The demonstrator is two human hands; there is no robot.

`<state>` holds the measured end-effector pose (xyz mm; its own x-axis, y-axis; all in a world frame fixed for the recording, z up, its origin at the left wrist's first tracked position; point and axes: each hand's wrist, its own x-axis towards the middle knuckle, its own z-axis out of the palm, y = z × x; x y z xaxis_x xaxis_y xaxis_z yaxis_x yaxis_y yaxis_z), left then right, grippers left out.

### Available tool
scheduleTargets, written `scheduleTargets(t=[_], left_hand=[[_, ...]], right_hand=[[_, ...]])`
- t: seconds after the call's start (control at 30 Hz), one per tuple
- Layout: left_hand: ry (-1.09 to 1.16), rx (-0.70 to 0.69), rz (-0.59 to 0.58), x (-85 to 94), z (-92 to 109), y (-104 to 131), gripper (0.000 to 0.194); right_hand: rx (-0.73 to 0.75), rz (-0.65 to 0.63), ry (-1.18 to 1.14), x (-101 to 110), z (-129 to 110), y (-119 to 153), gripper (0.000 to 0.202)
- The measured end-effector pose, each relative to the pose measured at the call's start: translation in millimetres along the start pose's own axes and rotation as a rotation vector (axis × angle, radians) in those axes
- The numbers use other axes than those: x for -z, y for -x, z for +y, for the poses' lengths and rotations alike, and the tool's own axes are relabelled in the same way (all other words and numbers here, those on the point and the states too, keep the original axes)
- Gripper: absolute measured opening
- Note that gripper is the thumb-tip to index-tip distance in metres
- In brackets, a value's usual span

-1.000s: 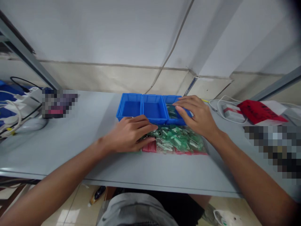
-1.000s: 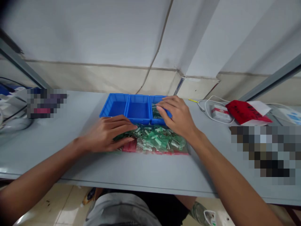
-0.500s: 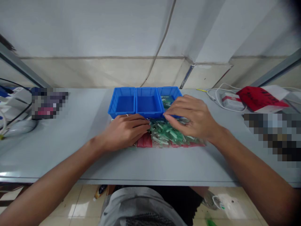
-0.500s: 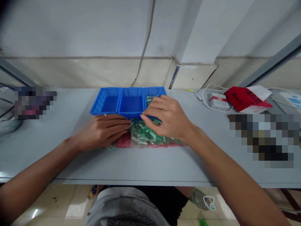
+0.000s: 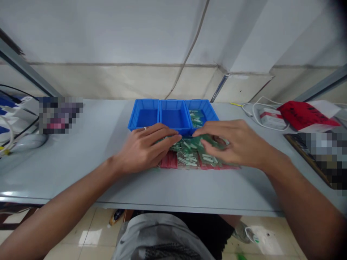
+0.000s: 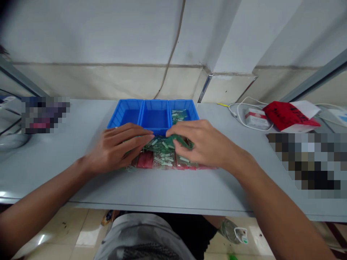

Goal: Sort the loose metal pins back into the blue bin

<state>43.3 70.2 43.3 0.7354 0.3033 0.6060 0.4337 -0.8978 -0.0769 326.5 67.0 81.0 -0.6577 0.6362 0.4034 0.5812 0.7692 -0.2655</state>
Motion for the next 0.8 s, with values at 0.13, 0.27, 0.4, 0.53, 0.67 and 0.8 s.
scheduleTargets(t=[0.13,0.27,0.4,0.53,0.67,0.8], left_hand=[[-0.021,0.012,0.106,1.3,2.7,0.8,0.055],[0.075,0.033,0.163,4.8,5.6,-4.0,0.036],[0.339,0.330,0.254,9.2,14.5,-9.6,0.013],[0.717,0.811,0.363,11.7,21.5,-15.5,0.025],[0.996,0.855,0.271,13.9,23.8,-20.7,0.043],[0.988,0.807,0.229,14.6,29.0,-19.0,0.028]], right_hand=[[-0.228,0.276,-0.465,-12.3,-9.2,-3.4,0.017],[-0.383,0.333,-0.803,-34.9,-25.9,-6.2,0.022],[-0.331,0.353,-0.971,-46.0,-35.4,-5.6,0.025],[-0.156,0.418,-0.774,-46.6,-33.8,-3.6,0.050],[0.020,0.495,-0.214,-43.4,-28.9,-1.1,0.058],[0.118,0.505,0.014,-40.5,-26.5,0.7,0.044]])
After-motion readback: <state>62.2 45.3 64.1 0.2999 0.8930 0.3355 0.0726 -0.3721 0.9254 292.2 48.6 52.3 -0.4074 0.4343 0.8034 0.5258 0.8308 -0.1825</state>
